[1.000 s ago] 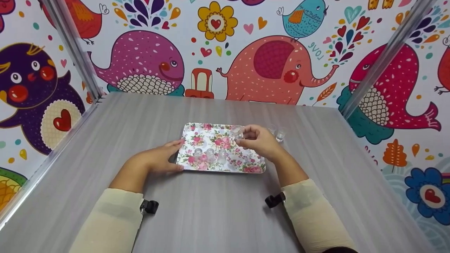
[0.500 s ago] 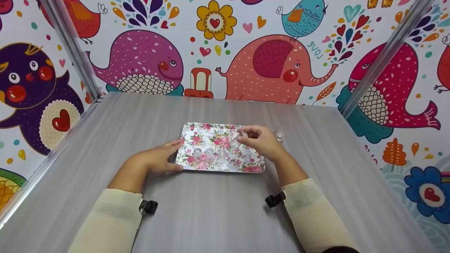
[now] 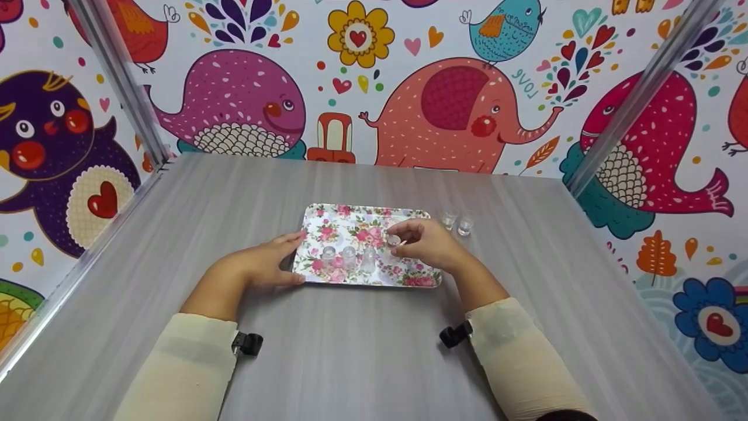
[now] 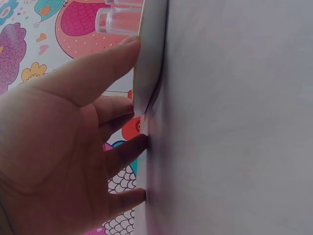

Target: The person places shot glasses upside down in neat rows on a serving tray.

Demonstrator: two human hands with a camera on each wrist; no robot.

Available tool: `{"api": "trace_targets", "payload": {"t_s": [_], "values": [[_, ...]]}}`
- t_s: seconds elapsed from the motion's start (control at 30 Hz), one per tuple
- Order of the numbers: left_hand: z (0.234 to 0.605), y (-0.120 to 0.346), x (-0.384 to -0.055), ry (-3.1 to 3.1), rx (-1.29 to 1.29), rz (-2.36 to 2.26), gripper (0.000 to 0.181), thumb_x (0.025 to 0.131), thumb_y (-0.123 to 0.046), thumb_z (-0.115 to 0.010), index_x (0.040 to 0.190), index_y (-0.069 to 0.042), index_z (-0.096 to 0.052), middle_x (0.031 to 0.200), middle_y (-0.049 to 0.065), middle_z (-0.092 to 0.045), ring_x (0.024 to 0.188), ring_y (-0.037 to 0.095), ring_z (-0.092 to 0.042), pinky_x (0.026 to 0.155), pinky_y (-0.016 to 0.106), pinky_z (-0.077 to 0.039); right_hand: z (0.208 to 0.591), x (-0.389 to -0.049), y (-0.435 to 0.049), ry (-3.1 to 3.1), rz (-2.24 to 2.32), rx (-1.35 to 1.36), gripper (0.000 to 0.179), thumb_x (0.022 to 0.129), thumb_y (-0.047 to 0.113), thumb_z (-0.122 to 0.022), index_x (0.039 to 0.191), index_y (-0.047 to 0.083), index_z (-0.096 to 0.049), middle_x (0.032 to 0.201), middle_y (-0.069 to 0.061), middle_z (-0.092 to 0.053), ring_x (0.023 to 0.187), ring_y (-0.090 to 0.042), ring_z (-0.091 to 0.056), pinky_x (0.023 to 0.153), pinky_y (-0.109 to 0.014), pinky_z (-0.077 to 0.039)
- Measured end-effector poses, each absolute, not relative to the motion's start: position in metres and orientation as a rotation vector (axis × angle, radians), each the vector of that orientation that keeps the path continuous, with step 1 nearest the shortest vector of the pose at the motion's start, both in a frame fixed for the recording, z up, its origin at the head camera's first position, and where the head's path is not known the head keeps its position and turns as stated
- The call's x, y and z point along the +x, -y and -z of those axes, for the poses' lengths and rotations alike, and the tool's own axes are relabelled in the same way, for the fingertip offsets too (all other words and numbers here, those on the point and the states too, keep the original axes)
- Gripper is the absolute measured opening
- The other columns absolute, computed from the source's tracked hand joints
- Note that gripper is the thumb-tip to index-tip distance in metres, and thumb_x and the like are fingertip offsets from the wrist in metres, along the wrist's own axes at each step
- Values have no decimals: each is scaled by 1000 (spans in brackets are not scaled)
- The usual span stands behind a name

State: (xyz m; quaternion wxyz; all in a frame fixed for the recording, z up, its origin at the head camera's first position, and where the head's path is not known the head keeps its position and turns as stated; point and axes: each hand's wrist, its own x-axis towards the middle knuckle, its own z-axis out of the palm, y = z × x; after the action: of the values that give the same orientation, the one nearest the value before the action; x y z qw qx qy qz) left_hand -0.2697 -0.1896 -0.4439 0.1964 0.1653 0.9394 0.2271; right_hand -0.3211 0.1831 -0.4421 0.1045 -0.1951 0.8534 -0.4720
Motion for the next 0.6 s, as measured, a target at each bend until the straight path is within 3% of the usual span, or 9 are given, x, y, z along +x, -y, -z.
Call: {"api": "trace_targets", "payload": {"t_s": [0.17, 0.4, 0.6], "values": [[444, 189, -270, -2631, 458, -639, 99, 99, -48, -75, 173, -13, -19, 183, 6, -12, 166, 44, -19, 133, 65, -21, 451, -323, -182, -2480, 1353, -615, 34, 87, 9, -87, 120, 11, -81, 104, -7, -78, 88, -13, -65, 71, -21, -56], [444, 189, -270, -2631, 459, -636, 100, 99, -49, -74, 173, -15, -17, 183, 6, -12, 166, 44, -19, 132, 65, -22, 453, -322, -182, -2434, 1325, -646, 34, 87, 7, -87, 120, 10, -79, 117, -10, -80, 101, -15, -70, 88, -25, -60], [445, 190, -272, -2628, 474, -638, 101, 98, -49, -75, 173, -14, -16, 182, 7, -13, 166, 45, -19, 132, 66, -23, 449, -325, -187, -2421, 1372, -621, 43, 90, 20, -85, 129, 3, -74, 117, -10, -77, 103, -17, -70, 87, -25, -59]]}}
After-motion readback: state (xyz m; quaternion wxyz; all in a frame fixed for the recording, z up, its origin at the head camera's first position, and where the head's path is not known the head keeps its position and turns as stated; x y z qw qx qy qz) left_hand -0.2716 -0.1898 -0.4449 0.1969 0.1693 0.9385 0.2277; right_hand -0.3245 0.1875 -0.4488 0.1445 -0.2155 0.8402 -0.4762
